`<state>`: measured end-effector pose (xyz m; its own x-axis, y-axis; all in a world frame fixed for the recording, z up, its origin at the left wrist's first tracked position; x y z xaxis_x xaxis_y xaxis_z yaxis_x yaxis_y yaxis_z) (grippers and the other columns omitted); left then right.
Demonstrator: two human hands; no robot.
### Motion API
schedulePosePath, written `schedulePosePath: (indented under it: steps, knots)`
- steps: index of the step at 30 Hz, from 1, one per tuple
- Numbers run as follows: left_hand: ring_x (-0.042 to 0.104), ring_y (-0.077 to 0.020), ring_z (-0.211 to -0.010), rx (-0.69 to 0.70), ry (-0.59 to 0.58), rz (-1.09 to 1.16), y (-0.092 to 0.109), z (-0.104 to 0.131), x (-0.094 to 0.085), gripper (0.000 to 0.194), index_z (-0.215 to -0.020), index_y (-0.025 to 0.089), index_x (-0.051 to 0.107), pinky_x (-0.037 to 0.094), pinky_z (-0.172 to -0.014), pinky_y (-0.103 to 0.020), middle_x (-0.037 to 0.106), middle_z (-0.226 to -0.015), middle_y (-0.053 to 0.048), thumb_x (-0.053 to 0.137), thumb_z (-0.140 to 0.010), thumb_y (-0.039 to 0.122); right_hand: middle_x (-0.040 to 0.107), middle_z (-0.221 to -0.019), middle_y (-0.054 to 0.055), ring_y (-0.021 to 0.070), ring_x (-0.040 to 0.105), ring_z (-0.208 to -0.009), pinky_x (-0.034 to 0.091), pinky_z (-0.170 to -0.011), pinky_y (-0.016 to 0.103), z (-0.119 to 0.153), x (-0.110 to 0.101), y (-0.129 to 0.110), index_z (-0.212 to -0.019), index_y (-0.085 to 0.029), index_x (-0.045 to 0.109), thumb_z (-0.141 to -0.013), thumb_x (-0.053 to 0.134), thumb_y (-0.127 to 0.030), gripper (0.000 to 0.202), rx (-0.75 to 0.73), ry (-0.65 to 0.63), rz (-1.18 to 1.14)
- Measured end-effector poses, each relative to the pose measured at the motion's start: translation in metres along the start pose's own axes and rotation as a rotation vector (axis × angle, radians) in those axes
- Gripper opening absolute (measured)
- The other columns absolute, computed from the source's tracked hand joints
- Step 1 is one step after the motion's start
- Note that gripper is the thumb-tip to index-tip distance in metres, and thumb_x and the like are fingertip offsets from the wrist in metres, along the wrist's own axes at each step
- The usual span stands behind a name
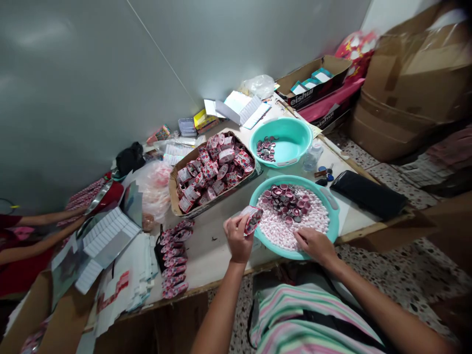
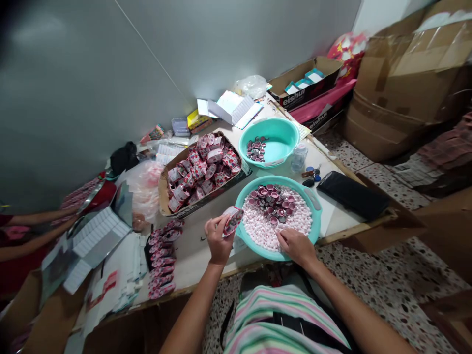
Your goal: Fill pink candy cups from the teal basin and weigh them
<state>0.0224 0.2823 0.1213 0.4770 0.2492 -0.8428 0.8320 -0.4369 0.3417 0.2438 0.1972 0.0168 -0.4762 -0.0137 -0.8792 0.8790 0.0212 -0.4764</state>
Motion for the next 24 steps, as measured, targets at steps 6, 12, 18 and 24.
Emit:
schedulePosePath:
  steps: [6,12,18,24]
  knots:
    - [0.057,-0.0213,-0.092,-0.057,-0.037,-0.078,-0.003,0.004,0.010,0.034,-0.111,0.022,0.064,0.030,-0.101,-0.044,0.063,-0.097,-0.006,0.063,-0.077,0.017,0.061,-0.072,0.003,0.0172,0.058,-0.072,0.034,-0.065,0.028,0.000,0.001,0.000,-0.070,-0.021,0.056,-0.095,0.037,-0.033,0.034,0.001,-0.007,0.002]
    - [0.058,-0.0217,-0.092,-0.084,-0.020,-0.062,0.000,0.002,0.001,0.033,-0.110,0.022,0.065,0.031,-0.099,-0.044,0.064,-0.097,-0.007,0.064,-0.077,0.020,0.061,-0.072,0.003,0.0169,0.057,-0.072,0.034,-0.065,0.028,-0.001,0.000,0.000,-0.070,-0.021,0.056,-0.095,0.037,-0.033,0.034,-0.001,-0.026,-0.001]
    - [0.060,-0.0212,-0.091,-0.370,0.094,0.166,-0.031,0.012,0.005,0.034,-0.106,0.019,0.065,0.044,-0.087,-0.035,0.065,-0.098,-0.007,0.067,-0.074,0.032,0.061,-0.073,0.003,0.0170,0.057,-0.073,0.033,-0.066,0.028,-0.001,0.002,0.001,-0.070,-0.021,0.056,-0.095,0.037,-0.033,0.034,-0.002,-0.028,-0.004]
    - [0.065,-0.0224,-0.083,-0.895,0.107,0.293,-0.106,0.050,0.025,0.051,-0.107,0.015,0.064,0.050,-0.079,-0.032,0.070,-0.093,-0.009,0.074,-0.063,0.040,0.061,-0.071,0.003,0.0170,0.057,-0.072,0.033,-0.064,0.028,-0.001,0.002,0.000,-0.070,-0.021,0.056,-0.095,0.036,-0.033,0.034,0.000,-0.017,0.000]
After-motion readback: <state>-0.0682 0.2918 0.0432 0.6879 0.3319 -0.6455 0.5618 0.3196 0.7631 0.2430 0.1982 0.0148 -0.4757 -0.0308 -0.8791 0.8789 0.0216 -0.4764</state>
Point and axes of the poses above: each hand's wrist, its own z-axis away from the middle knuckle, its own x-axis out of the palm, y = z × x, the point moved 5 cm from there along -z, towards the middle knuckle
